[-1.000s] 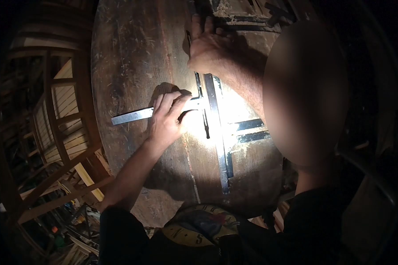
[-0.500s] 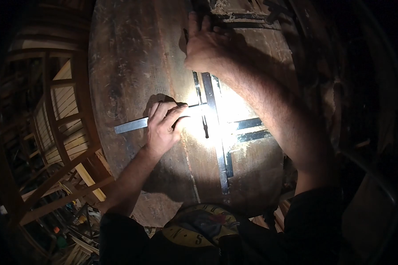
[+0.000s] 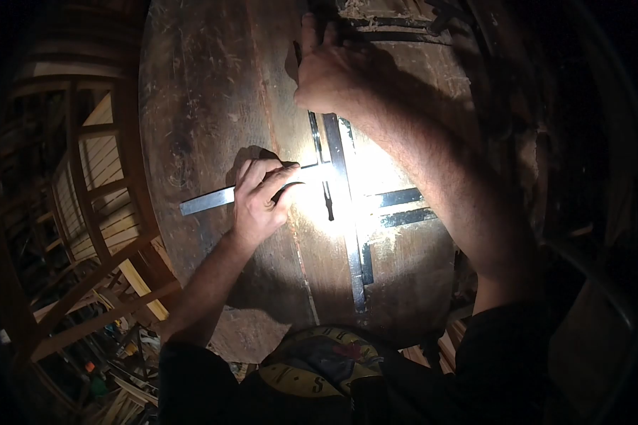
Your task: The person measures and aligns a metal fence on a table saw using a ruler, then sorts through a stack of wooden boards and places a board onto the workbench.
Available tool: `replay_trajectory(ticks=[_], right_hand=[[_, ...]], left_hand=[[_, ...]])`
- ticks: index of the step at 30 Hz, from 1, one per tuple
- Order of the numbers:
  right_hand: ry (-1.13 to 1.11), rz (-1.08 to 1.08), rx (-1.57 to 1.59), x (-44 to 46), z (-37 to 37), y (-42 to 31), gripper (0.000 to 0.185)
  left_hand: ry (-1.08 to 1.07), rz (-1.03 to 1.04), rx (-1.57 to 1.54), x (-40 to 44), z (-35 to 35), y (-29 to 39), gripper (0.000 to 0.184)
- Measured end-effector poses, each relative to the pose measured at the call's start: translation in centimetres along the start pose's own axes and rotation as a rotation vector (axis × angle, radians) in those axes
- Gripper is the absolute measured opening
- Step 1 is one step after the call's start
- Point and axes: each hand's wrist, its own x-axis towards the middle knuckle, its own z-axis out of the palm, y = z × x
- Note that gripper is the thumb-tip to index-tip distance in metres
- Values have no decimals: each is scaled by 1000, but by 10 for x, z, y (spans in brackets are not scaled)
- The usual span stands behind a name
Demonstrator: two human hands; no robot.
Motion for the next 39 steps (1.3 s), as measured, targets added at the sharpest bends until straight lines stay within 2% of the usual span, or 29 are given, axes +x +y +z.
replay_trajectory(ticks=[4, 7, 16, 28, 31, 34, 39], right_hand=[[-31, -11, 12, -4, -7, -1, 122], [-32, 85, -90, -10, -15, -8, 111], [37, 50, -122, -8, -11, -5, 104], [-72, 49, -78, -11, -24, -7, 103], [-2, 56, -111, -11, -18, -7, 104], [-55, 26, -40, -4, -15, -4, 104], [-28, 62, -116, -9, -17, -8, 106]], left_hand=[[-7, 19, -11, 1, 0, -3, 30], [-21, 14, -13, 0, 0, -5, 29], [-9, 44, -10, 1, 0, -4, 31], [-7, 64, -25, 4, 0, -7, 30], [-4, 60, -29, 4, 1, -5, 30], [0, 46, -28, 3, 1, -6, 31], [-18, 37, -33, 4, 1, -8, 31]])
